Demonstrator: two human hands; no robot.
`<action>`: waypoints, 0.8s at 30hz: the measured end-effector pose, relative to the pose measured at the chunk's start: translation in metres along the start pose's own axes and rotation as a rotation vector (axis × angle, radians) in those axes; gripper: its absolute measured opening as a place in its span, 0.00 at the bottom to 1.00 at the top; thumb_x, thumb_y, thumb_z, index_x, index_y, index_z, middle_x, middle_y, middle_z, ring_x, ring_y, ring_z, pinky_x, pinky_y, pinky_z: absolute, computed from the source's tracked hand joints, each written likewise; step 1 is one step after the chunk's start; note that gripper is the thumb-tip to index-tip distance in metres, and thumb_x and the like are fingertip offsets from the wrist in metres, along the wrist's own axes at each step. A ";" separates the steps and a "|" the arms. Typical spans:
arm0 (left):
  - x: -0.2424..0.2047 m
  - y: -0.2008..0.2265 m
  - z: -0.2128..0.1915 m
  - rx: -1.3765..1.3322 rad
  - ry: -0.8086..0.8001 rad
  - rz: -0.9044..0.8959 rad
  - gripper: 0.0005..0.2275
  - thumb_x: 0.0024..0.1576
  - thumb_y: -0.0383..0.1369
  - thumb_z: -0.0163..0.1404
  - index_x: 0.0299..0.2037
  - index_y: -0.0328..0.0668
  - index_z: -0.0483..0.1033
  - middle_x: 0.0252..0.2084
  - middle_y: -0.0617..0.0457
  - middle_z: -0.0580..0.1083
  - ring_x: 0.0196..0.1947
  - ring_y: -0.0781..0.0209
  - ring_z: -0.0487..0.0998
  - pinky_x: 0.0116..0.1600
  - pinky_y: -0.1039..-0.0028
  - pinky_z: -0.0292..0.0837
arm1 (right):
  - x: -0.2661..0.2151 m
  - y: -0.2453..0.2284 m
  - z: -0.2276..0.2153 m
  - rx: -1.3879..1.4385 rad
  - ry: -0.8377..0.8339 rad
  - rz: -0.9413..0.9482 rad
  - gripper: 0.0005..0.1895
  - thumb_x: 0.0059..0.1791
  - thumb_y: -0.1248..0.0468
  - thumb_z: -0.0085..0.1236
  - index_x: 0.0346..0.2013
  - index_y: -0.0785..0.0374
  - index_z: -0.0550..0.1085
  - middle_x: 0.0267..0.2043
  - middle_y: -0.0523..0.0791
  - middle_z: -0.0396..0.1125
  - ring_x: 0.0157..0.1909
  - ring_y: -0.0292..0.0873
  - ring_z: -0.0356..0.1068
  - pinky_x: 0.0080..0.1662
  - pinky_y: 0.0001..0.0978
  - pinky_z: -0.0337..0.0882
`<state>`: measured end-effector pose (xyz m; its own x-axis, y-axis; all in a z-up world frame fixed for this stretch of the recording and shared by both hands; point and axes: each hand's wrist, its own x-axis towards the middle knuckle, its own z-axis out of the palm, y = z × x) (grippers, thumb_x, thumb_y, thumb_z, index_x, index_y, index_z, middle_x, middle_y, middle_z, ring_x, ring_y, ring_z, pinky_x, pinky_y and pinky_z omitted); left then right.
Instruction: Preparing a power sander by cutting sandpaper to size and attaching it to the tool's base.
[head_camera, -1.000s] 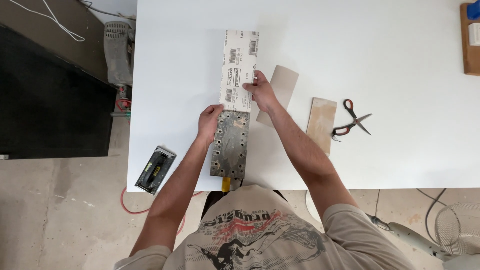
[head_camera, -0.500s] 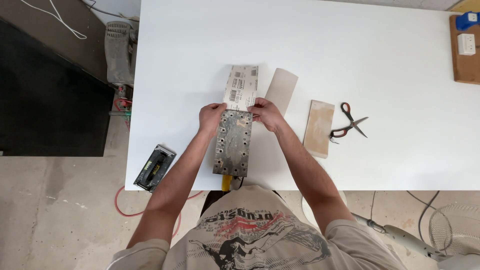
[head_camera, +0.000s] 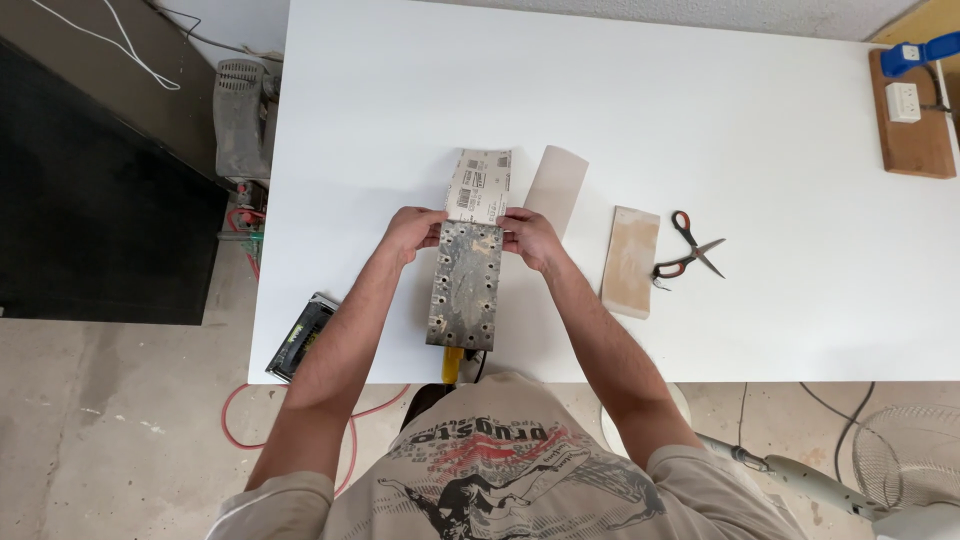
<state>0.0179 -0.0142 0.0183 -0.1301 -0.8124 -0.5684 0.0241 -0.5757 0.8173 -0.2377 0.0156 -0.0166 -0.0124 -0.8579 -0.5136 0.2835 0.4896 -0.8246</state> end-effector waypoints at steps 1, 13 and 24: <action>0.003 0.001 -0.003 -0.002 0.002 0.003 0.14 0.53 0.32 0.62 0.41 0.27 0.77 0.26 0.51 0.75 0.24 0.62 0.79 0.31 0.73 0.81 | -0.002 -0.004 0.005 -0.003 -0.003 -0.002 0.15 0.47 0.68 0.67 0.47 0.66 0.76 0.34 0.45 0.68 0.30 0.44 0.76 0.36 0.40 0.83; 0.007 -0.009 -0.020 -0.167 -0.075 -0.091 0.07 0.53 0.30 0.57 0.36 0.33 0.76 0.25 0.52 0.75 0.25 0.62 0.80 0.35 0.72 0.83 | -0.013 -0.002 0.020 -0.005 0.000 -0.034 0.16 0.51 0.69 0.60 0.53 0.69 0.74 0.36 0.45 0.69 0.33 0.43 0.77 0.39 0.39 0.84; 0.034 -0.038 -0.038 -0.221 -0.135 -0.036 0.13 0.56 0.30 0.60 0.48 0.34 0.77 0.33 0.51 0.79 0.32 0.62 0.83 0.40 0.71 0.84 | -0.033 -0.004 0.028 0.059 0.016 -0.034 0.14 0.51 0.69 0.59 0.52 0.69 0.76 0.37 0.47 0.70 0.36 0.42 0.76 0.43 0.41 0.84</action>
<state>0.0500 -0.0236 -0.0358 -0.2654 -0.7798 -0.5670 0.2313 -0.6224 0.7477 -0.2111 0.0375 0.0099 -0.0378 -0.8712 -0.4894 0.3386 0.4496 -0.8265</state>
